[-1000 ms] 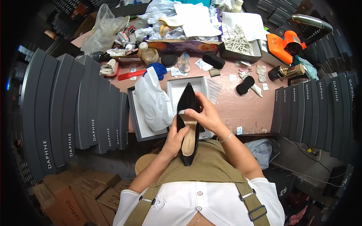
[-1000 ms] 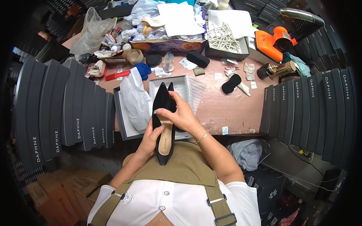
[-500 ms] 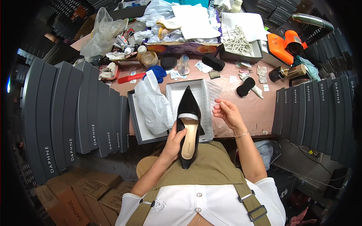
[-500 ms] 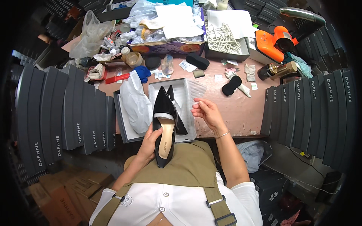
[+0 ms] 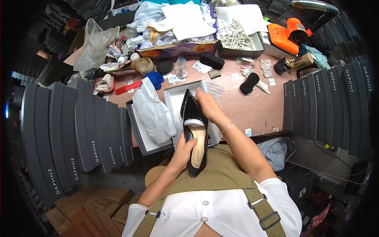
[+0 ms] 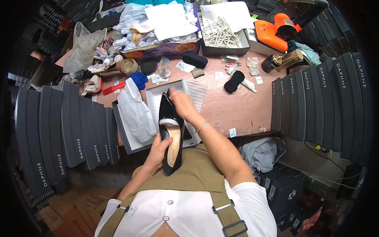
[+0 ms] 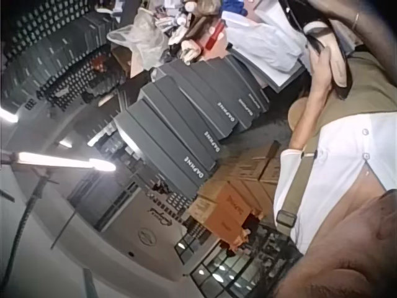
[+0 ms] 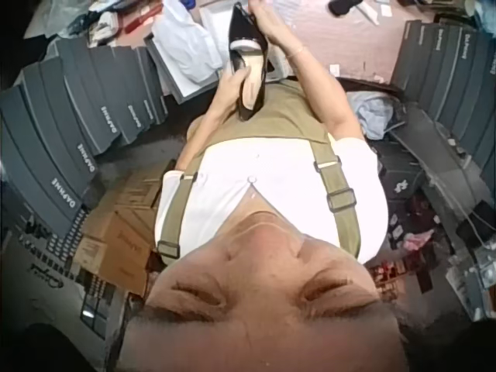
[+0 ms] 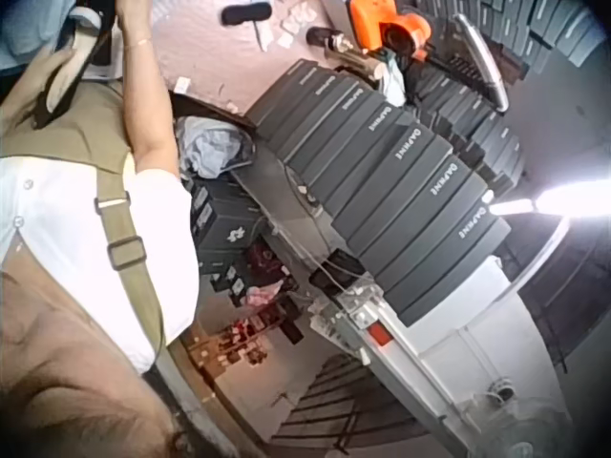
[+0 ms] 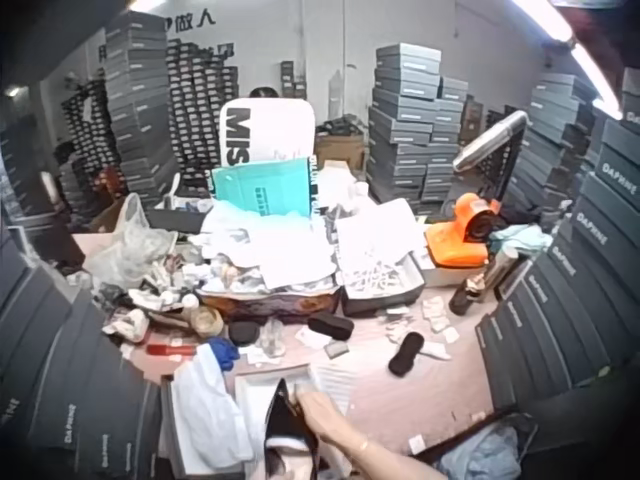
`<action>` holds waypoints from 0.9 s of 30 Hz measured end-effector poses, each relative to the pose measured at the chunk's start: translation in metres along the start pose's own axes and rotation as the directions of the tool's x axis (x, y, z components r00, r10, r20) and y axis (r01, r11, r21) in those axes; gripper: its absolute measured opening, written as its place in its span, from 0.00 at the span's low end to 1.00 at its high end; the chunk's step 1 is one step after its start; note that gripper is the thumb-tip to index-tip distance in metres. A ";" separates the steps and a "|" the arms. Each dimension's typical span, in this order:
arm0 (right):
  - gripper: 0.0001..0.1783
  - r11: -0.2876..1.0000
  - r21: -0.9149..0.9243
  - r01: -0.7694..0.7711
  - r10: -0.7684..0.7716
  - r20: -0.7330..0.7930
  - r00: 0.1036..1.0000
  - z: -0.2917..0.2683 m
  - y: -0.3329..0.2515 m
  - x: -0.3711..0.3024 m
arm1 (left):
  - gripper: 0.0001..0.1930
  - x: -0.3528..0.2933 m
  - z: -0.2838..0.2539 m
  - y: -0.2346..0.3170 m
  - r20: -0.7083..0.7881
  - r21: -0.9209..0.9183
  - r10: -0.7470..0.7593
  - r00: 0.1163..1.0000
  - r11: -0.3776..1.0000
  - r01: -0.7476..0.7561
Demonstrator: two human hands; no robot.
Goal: Inspecting and packing a pair of black high-heeled shoes into a box.
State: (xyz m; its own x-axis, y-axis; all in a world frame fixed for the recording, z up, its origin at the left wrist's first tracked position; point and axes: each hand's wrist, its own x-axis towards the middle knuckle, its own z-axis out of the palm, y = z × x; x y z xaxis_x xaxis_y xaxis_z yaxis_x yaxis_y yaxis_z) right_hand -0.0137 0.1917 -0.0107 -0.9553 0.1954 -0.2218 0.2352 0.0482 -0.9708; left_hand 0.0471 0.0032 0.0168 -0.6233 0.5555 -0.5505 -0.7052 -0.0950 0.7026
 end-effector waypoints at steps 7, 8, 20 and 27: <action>0.32 0.859 0.428 -0.282 0.241 0.148 0.959 -0.043 0.023 -0.029 | 0.23 -0.001 -0.004 0.009 -0.050 -0.078 0.117 0.992 0.990 -0.121; 0.31 0.867 0.402 -0.295 0.244 0.174 0.954 -0.043 0.028 -0.038 | 0.23 -0.002 -0.006 0.009 -0.058 -0.091 0.113 0.992 0.989 -0.118; 0.20 0.986 0.073 -0.152 0.167 -0.533 0.829 -0.131 0.117 -0.032 | 0.30 0.012 -0.010 0.012 -0.032 -0.223 0.064 0.997 0.972 -0.070; 0.38 0.772 -0.539 -0.338 -0.202 -0.711 0.674 -0.229 0.144 0.044 | 0.34 0.022 0.017 0.021 -0.051 0.069 0.224 0.973 0.973 -0.221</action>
State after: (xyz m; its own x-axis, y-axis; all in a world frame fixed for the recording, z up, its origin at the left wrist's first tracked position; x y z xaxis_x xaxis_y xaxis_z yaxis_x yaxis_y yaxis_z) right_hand 0.0193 0.4313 -0.1397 -0.5636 0.8185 0.1118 0.6009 0.4990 -0.6244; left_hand 0.0244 0.0277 0.0272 -0.7818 0.4775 -0.4010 -0.5255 -0.1584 0.8359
